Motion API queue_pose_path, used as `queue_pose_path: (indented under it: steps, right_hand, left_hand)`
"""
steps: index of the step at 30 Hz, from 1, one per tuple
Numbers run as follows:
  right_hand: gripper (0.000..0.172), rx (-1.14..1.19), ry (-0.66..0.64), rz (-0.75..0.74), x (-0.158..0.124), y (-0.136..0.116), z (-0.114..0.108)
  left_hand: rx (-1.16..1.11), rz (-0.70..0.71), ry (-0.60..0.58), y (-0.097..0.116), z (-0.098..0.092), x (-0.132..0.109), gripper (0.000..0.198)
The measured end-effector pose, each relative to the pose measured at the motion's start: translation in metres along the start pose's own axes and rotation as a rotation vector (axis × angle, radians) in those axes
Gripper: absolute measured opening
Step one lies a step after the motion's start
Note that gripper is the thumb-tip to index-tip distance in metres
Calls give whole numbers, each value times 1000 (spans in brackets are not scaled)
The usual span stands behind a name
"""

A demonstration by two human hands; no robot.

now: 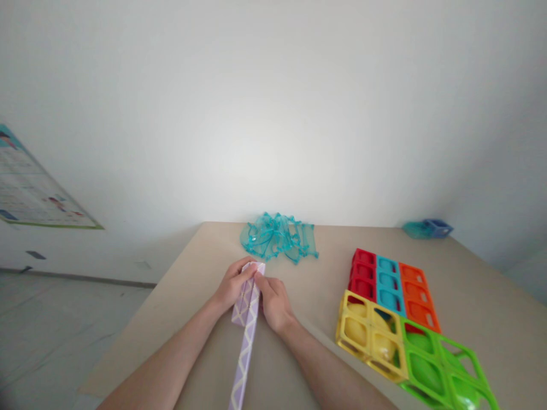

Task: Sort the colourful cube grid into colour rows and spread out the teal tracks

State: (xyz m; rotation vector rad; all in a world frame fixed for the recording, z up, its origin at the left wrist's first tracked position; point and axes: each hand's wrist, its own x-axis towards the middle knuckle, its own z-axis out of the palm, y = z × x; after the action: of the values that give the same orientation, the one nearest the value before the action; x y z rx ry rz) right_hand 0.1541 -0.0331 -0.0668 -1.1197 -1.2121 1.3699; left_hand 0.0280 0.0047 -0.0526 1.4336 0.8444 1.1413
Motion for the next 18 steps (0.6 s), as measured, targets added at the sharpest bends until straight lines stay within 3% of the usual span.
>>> queue_pose_path:
  steps: [4,7,13,16,18]
  right_hand:
    - [51,575,-248,103,1,-10,1]
    - [55,683,-403,157,-1,-18,-7]
    - [58,767,-423,213,-12,-16,-20]
    - [55,734,-442,156,-13,-12,-15]
    - [51,630,-357,81,-11,-9,-9]
  left_hand:
    - [87,89,34,5,-1,-4,29]
    - [71,109,36,8,-2,-6,34]
    - [16,105,-10,13,-4,-9,38]
    - [-157,17,-29,12,-3,-9,37]
    - [-252,-51,-33,9,-2,-7,36]
